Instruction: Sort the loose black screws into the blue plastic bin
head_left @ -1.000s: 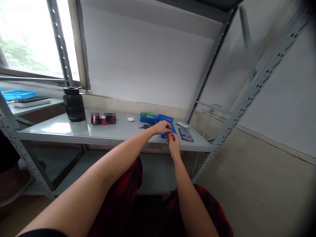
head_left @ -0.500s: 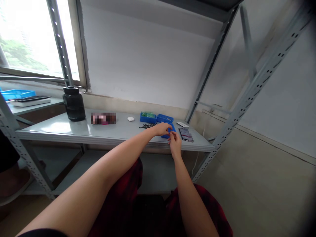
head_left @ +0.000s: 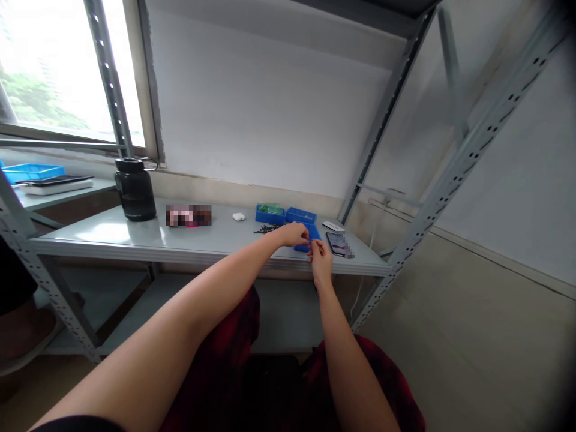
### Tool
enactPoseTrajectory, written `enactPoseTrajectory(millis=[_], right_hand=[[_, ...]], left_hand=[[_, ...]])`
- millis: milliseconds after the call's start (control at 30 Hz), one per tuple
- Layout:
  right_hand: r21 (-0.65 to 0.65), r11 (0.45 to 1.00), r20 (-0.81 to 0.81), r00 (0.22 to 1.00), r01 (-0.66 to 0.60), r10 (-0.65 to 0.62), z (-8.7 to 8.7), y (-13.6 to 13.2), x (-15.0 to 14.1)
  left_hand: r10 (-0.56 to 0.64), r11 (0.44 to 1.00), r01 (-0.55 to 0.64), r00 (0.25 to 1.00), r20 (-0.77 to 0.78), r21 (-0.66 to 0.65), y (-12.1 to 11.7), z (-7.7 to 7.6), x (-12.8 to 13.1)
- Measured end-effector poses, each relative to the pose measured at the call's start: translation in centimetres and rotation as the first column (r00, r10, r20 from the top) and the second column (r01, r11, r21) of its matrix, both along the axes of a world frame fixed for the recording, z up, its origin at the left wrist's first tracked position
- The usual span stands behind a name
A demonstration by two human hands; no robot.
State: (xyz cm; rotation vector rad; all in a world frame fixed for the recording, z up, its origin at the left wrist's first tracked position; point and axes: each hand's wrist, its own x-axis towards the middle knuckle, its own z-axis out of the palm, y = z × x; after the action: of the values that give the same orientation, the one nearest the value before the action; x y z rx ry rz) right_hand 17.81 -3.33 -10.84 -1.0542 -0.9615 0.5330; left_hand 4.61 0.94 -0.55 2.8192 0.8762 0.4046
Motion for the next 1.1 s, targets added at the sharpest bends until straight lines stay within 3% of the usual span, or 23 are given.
enactPoseTrajectory(millis=[667,933,1100], right_hand=[[-0.035,0.999,0.003,1.0,0.004,-0.004,0.0,-0.1,0.0],[0.008,0.976,-0.173,0.961,-0.216,0.214,0.5,-0.4,-0.3],[0.075,0.962,-0.276,0.922,-0.262,0.273,0.9,-0.8,-0.2]], left_hand=[[0.026,0.997,-0.029,0.999,0.046,0.065,0.9,-0.6,0.2],[0.039,0.998,-0.04,0.999,0.01,0.039,0.6,-0.4,0.2],[0.027,0.999,-0.028,1.0,0.008,0.046,0.4,-0.4,0.4]])
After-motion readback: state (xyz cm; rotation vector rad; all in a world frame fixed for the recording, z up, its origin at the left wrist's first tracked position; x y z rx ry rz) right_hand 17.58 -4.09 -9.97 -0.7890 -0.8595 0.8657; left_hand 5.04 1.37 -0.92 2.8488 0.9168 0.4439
